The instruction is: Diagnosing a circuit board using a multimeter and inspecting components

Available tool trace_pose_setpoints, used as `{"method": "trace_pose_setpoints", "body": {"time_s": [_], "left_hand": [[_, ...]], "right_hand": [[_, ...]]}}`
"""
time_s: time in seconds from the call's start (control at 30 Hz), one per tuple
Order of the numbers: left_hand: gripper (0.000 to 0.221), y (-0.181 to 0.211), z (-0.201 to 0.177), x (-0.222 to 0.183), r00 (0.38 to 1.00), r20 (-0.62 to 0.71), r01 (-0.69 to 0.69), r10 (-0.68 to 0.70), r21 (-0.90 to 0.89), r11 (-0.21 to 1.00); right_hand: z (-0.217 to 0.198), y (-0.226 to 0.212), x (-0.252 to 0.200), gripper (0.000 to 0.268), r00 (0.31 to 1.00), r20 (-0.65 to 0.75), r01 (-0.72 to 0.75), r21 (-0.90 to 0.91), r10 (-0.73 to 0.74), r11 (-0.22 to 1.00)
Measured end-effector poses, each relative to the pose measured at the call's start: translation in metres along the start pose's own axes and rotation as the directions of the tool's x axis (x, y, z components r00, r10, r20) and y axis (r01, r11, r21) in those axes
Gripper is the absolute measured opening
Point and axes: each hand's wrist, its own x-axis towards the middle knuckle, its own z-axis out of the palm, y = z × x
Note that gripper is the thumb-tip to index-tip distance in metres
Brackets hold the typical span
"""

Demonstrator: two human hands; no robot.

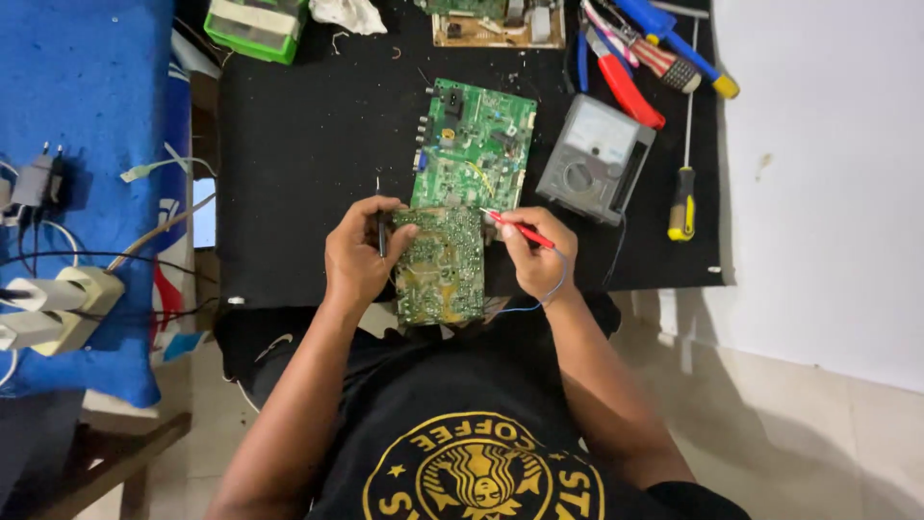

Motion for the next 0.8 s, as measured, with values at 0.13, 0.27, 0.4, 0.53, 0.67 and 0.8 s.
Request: {"method": "trace_pose_setpoints", "body": {"time_s": [0.13,0.27,0.4,0.53,0.67,0.8], "left_hand": [[0.038,0.004,0.001,0.002,1.000,0.002,-0.005,0.005,0.016,1.000],[0.036,0.006,0.002,0.002,1.000,-0.003,-0.025,0.025,-0.011,1.000],[0.036,0.007,0.003,0.004,0.999,-0.003,-0.039,0.039,-0.022,0.999],[0.036,0.007,0.003,0.003,0.999,-0.004,-0.033,0.033,-0.032,0.999],[0.036,0.007,0.002,0.003,0.999,-0.001,-0.044,0.044,-0.008,0.999],[0.035,0.016,0.000,0.003,0.999,0.005,-0.052,0.052,0.028,0.998]], "right_hand": [[0.000,0.000,0.001,0.004,1.000,0.015,0.007,0.026,-0.007,1.000],[0.000,-0.003,0.005,0.004,0.997,0.045,0.062,0.037,-0.064,0.997],[0.002,-0.004,0.005,0.005,0.997,0.031,0.068,0.067,-0.070,0.995],[0.001,-0.004,0.005,0.005,0.997,0.025,0.078,0.054,-0.080,0.995],[0.001,-0.009,0.006,0.005,0.996,0.033,0.084,0.073,-0.086,0.994],[0.004,-0.009,0.005,0.005,0.994,0.040,0.094,0.060,-0.097,0.994]]}}
